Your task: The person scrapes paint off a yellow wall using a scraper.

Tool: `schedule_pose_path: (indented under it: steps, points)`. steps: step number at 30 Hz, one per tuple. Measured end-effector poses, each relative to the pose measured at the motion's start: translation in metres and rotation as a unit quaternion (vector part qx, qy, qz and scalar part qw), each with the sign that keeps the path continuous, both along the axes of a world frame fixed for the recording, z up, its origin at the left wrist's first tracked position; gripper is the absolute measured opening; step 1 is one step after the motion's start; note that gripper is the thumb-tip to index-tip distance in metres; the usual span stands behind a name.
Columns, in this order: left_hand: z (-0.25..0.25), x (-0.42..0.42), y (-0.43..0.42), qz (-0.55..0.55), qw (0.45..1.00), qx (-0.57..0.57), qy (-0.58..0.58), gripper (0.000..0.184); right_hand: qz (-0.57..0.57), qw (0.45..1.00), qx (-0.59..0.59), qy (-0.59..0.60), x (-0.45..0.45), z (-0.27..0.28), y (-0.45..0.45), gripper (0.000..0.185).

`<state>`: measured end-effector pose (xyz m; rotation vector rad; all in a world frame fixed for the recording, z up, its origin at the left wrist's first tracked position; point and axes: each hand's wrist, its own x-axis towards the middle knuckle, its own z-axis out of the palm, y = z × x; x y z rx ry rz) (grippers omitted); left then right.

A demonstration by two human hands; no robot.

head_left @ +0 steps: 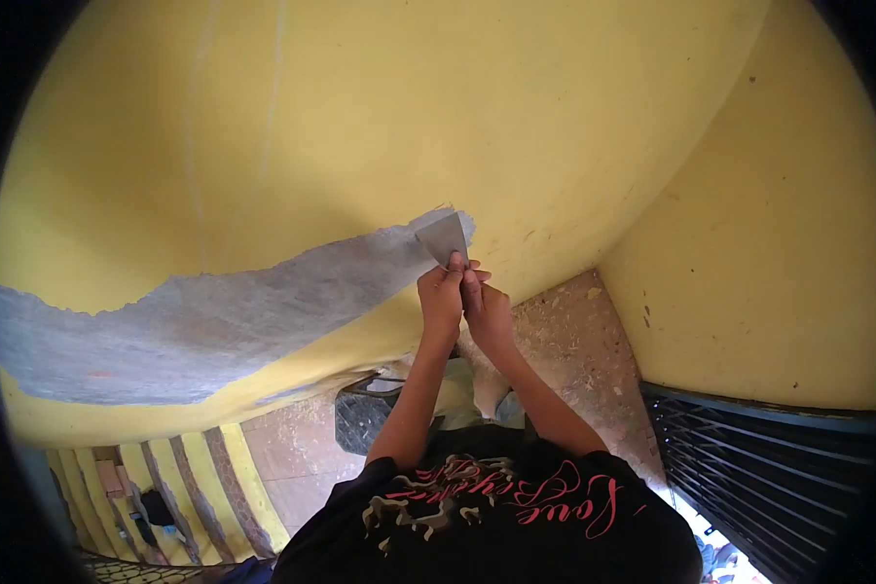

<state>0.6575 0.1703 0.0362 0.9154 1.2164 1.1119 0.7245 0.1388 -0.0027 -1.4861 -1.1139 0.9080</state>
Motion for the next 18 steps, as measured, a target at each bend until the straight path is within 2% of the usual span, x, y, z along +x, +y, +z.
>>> schedule_pose_path:
  steps: [2,5,7,8,11,12,14,16,18]
  points:
    - [0.025,0.002,0.002,-0.003,0.999,0.019,0.039,0.039,-0.014,1.000,0.024,-0.003,0.000,0.018,0.004,0.052]
    - [0.010,-0.001,-0.004,-0.016,0.998,0.043,0.042,0.047,0.002,0.999,0.038,0.031,0.002,0.019,-0.005,0.049]
    - [-0.021,-0.006,-0.003,-0.015,0.999,0.028,0.031,0.047,-0.001,0.999,0.033,-0.006,0.001,-0.003,-0.007,0.048]
    - [-0.022,-0.007,-0.001,-0.012,1.000,0.017,0.022,0.047,-0.003,0.999,0.033,-0.040,-0.002,-0.006,-0.006,0.046]
    - [-0.008,0.000,-0.001,0.027,0.998,0.062,0.015,0.046,-0.033,0.994,0.104,-0.001,-0.008,0.000,0.004,0.043]
    - [0.000,0.000,-0.005,0.028,0.998,0.057,0.018,0.046,-0.032,0.995,0.098,0.002,-0.007,0.005,-0.001,0.043]
    - [0.017,0.004,-0.011,0.028,0.999,0.043,0.011,0.044,0.028,0.999,0.015,0.001,0.005,0.038,-0.013,0.042]
    - [-0.012,0.005,-0.010,0.042,0.999,0.027,0.001,0.042,0.020,0.999,0.017,-0.018,0.002,0.000,-0.011,0.042]
    - [-0.015,0.010,-0.002,0.053,0.998,0.027,-0.014,0.039,0.010,0.998,0.035,-0.041,0.004,-0.008,0.000,0.042]
